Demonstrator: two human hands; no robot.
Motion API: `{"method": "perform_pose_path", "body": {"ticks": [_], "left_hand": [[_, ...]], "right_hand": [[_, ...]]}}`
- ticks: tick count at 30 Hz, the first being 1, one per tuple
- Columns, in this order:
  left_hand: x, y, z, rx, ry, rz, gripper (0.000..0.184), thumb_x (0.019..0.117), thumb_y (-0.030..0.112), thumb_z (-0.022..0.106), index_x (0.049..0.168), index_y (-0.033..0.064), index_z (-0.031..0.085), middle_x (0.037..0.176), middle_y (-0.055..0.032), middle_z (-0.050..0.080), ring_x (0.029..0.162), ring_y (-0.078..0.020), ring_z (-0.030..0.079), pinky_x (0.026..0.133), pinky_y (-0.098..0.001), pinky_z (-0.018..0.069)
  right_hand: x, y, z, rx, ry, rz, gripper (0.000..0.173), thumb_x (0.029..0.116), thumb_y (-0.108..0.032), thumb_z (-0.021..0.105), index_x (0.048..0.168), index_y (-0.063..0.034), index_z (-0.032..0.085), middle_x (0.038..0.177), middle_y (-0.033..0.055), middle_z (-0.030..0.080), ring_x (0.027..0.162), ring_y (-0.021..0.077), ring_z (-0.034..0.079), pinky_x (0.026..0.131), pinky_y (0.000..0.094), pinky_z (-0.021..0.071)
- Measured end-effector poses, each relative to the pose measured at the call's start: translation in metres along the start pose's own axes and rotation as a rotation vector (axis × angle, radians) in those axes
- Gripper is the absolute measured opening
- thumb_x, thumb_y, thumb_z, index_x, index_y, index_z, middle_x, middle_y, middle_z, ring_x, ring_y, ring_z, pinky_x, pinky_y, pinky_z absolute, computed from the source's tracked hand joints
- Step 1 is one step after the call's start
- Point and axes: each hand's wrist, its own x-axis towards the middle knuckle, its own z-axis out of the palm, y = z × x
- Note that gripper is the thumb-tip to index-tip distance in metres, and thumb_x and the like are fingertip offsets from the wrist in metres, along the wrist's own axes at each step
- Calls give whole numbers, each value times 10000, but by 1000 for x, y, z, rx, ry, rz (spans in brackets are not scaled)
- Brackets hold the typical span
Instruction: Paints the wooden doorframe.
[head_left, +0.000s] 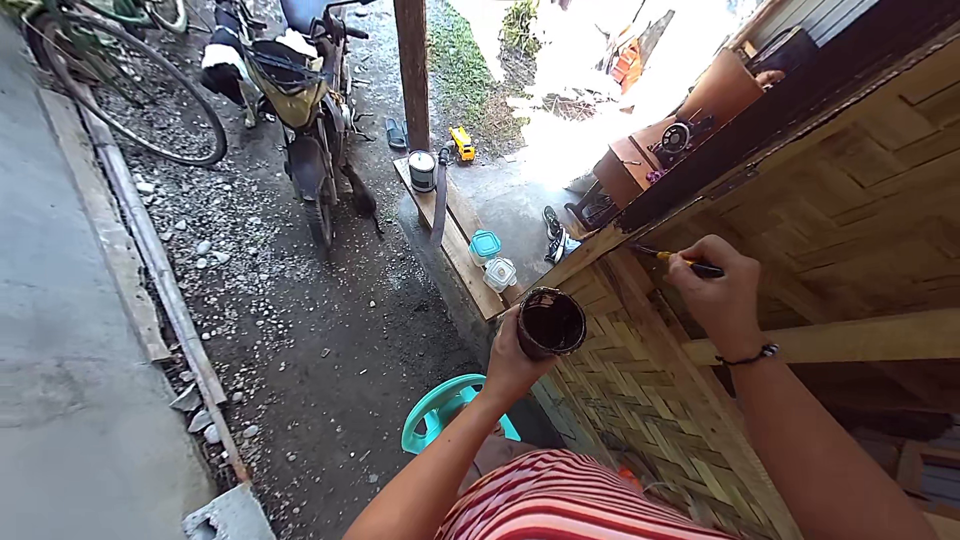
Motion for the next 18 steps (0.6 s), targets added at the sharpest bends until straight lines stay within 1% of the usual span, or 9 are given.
{"method": "perform_pose_path", "body": {"ticks": [2, 4, 6, 8, 10, 12, 15, 16, 18], "left_hand": [[1, 1, 1, 9, -13, 15, 928, 639, 244, 939, 1393, -38, 476, 1238, -158, 677, 1171, -171, 663, 1049, -358, 535], [1, 5, 1, 19, -29, 19, 937, 646, 245, 939, 1399, -51, 468, 1244, -161, 676, 1177, -165, 662, 1051, -352, 537], [1, 7, 2, 39, -38, 22, 953, 635, 240, 940, 1394, -83, 461, 1242, -178, 676, 1177, -172, 664, 1051, -346, 534], [1, 11, 1, 67, -51, 19, 960, 624, 232, 939, 1388, -99, 461, 1246, -182, 675, 1183, -174, 661, 1057, -343, 530], [-1, 13, 1, 97, -59, 25, 957, 622, 228, 934, 1380, -115, 462, 1241, -192, 677, 1181, -181, 664, 1055, -345, 529], [-2, 14, 0, 107, -63, 25, 963, 621, 221, 940, 1378, -123, 455, 1239, -197, 675, 1177, -177, 665, 1053, -336, 530], [-4, 18, 0, 139, -82, -19, 979, 624, 225, 946, 1389, -124, 444, 1233, -194, 677, 1169, -161, 665, 1049, -326, 531], [-4, 20, 0, 152, -95, -26, 988, 622, 226, 946, 1394, -124, 438, 1236, -193, 677, 1168, -158, 665, 1050, -324, 529], [-4, 22, 0, 168, -117, -12, 988, 622, 222, 943, 1392, -132, 435, 1230, -190, 680, 1155, -149, 670, 1043, -314, 531]], "right_hand": [[2, 15, 6, 72, -4, 65, 142, 978, -187, 650, 969, -46, 656, 865, 89, 696, 709, 158, 702, 641, 366, 613], [4, 24, 7, 179, 14, 103, 141, 990, -183, 661, 1016, -45, 647, 919, 91, 690, 742, 145, 704, 676, 348, 626], [5, 28, 4, 277, 81, 104, 154, 996, -170, 658, 1055, -30, 638, 972, 93, 687, 796, 126, 714, 723, 320, 631], [3, 28, -4, 380, 157, 100, 159, 1002, -162, 651, 1085, -31, 616, 1012, 75, 685, 834, 110, 727, 747, 297, 644], [-6, 27, -15, 434, 203, 91, 136, 1005, -164, 653, 1073, -58, 602, 987, 62, 699, 805, 119, 737, 709, 290, 650], [-15, 28, -19, 408, 198, 99, 119, 1008, -163, 642, 1056, -59, 609, 947, 64, 701, 770, 121, 727, 682, 289, 642], [-12, 37, -6, 331, 159, 130, 103, 979, -135, 667, 989, -32, 663, 899, 99, 712, 730, 164, 718, 664, 355, 633], [-9, 39, 0, 323, 147, 138, 100, 983, -137, 668, 979, -37, 664, 891, 99, 703, 726, 163, 704, 664, 352, 619], [0, 43, 6, 364, 184, 141, 108, 984, -146, 668, 976, -38, 675, 884, 85, 710, 736, 138, 700, 679, 309, 600]]}}
